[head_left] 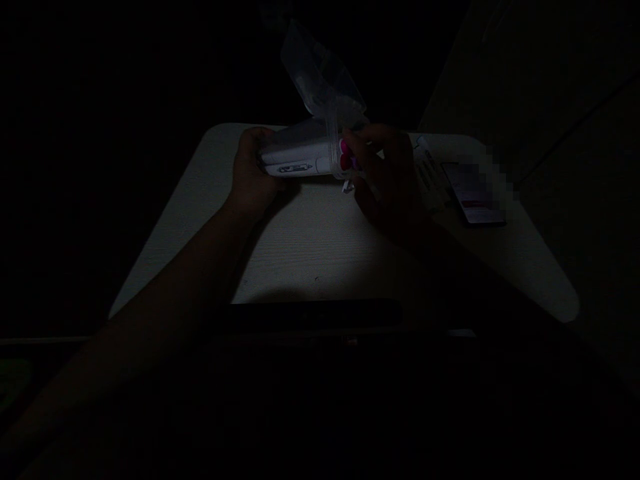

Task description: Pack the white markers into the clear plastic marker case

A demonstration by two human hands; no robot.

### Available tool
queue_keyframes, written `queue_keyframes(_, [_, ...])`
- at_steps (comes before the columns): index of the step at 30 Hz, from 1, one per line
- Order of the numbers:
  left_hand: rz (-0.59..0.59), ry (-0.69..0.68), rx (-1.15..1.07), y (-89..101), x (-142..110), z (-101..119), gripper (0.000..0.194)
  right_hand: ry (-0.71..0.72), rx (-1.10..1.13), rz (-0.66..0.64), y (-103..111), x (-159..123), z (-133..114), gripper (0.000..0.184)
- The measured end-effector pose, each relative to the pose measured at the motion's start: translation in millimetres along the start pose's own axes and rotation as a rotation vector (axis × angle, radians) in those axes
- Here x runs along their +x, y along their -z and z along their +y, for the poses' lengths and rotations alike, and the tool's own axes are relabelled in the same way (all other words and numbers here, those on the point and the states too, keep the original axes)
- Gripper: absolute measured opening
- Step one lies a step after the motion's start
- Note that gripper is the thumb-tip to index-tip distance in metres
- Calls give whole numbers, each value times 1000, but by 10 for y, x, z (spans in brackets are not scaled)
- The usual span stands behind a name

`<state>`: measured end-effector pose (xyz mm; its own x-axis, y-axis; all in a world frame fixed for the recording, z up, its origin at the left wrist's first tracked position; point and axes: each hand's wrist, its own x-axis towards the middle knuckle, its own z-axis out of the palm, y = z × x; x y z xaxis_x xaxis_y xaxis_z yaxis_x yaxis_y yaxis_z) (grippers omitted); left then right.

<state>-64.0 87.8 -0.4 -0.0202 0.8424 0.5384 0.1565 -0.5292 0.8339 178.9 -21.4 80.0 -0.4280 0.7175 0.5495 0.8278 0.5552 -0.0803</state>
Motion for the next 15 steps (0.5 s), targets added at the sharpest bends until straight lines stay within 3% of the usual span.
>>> queue_keyframes(4, [12, -1, 13, -2, 14, -16, 74, 23, 59, 100, -82, -15, 108, 57])
queue_keyframes(7, [13, -30, -1, -2, 33, -41, 76, -98, 69, 168, -119, 11, 223, 58])
queue_keyframes(9, [14, -33, -11, -4, 42, -51, 83, -227, 15, 86, -111, 43, 271, 58])
queue_keyframes(12, [9, -5, 5, -7, 44, -52, 83, -411, -94, -165, -107, 62, 291, 62])
queue_keyframes(15, [7, -4, -1, -7, 40, -47, 78, -450, -148, -327, -191, 0, 322, 65])
